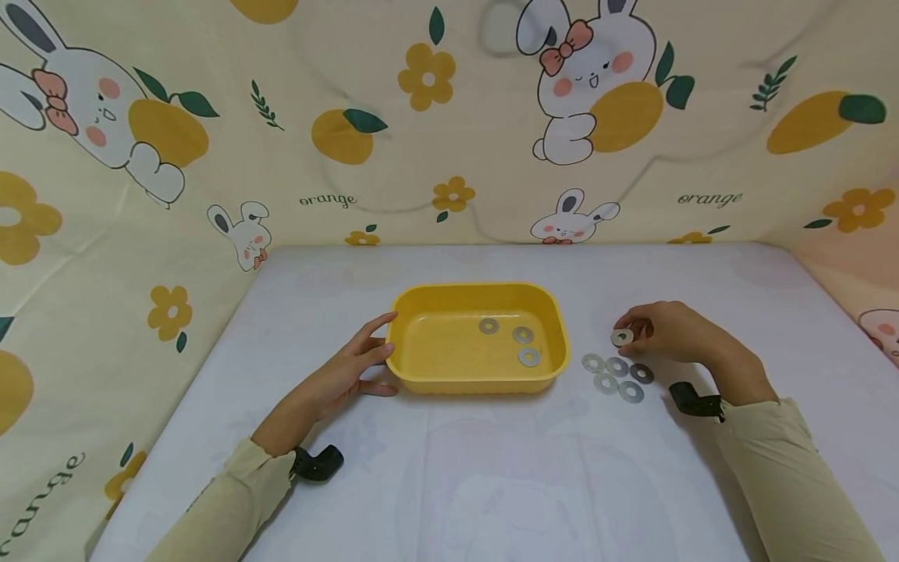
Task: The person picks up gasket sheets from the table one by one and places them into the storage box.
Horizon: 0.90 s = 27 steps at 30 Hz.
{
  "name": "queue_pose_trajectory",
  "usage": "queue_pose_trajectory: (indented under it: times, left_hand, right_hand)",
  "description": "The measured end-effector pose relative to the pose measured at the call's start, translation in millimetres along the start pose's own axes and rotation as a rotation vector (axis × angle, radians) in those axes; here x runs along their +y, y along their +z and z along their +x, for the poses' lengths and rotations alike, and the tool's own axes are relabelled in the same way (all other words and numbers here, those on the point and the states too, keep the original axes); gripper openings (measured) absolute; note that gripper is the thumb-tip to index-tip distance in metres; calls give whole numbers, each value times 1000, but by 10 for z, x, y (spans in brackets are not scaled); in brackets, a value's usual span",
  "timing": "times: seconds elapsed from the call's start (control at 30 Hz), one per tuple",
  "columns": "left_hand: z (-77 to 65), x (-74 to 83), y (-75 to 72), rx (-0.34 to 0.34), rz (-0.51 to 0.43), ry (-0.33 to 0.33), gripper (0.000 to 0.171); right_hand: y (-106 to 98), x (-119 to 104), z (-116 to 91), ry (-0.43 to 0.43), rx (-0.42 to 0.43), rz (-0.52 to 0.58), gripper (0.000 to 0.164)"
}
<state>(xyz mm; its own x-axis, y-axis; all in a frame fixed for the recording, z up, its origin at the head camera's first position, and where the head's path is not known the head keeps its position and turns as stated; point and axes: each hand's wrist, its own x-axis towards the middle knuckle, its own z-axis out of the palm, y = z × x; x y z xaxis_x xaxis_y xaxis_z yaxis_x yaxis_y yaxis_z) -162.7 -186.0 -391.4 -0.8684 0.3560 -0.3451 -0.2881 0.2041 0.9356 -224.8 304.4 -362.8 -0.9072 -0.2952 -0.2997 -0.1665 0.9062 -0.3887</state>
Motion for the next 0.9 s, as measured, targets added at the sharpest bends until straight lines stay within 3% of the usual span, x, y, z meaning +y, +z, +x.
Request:
queue_pose_trajectory:
  times: [0.9]
  left_hand:
    - [10, 5, 3, 3, -9, -1, 57]
  right_hand:
    - [16, -38, 12, 26, 67, -17, 47]
